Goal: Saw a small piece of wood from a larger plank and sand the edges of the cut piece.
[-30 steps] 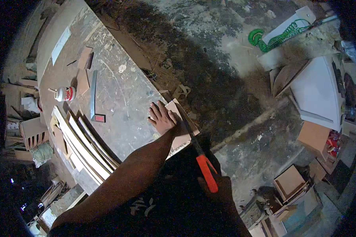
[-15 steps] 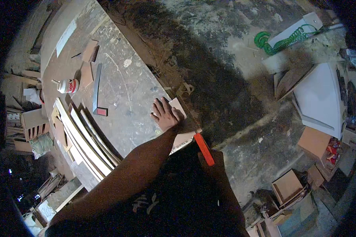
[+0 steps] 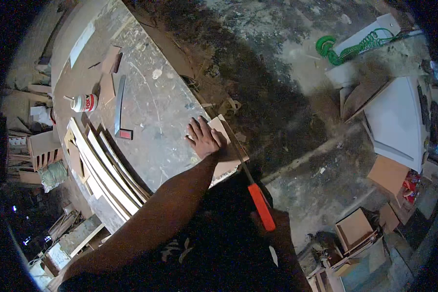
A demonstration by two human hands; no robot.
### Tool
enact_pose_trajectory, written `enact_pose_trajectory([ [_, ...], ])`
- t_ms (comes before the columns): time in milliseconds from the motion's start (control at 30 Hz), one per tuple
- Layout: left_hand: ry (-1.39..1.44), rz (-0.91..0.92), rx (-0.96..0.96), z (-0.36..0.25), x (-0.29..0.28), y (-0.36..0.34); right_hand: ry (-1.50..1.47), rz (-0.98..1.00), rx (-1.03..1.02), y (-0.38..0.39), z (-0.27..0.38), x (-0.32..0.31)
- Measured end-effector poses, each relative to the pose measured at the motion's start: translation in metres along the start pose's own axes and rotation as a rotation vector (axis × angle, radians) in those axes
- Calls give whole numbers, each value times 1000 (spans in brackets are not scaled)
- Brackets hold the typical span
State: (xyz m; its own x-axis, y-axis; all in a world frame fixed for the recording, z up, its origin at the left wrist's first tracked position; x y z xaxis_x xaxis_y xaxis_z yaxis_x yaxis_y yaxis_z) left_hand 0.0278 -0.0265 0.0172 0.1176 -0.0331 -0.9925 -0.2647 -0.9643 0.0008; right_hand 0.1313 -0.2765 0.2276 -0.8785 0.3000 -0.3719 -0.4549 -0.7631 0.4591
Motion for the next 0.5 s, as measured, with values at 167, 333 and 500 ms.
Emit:
enact_pose_trajectory([
  [167, 54, 52, 28, -27, -7, 1, -1, -48, 30, -35, -36, 33],
  [333, -16, 30, 8, -6, -1, 2, -15, -48, -73, -5, -6, 11],
  [500, 33, 46, 44, -21, -1, 6, 30, -35, 38, -57, -42, 34],
])
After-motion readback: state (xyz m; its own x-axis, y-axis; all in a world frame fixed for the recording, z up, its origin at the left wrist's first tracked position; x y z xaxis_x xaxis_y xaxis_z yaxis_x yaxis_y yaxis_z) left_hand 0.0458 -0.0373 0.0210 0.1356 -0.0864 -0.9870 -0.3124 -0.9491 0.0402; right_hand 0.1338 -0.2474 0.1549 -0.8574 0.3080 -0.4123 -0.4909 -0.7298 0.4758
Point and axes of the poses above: each hand's wrist, its own y-axis away from the middle knuckle, its own x-axis out of the palm, z = x × y, the point moved 4 cm from there along -y, towards the middle knuckle, and after that the axes turned 5 degrees about -y, right-handed, at the moved point
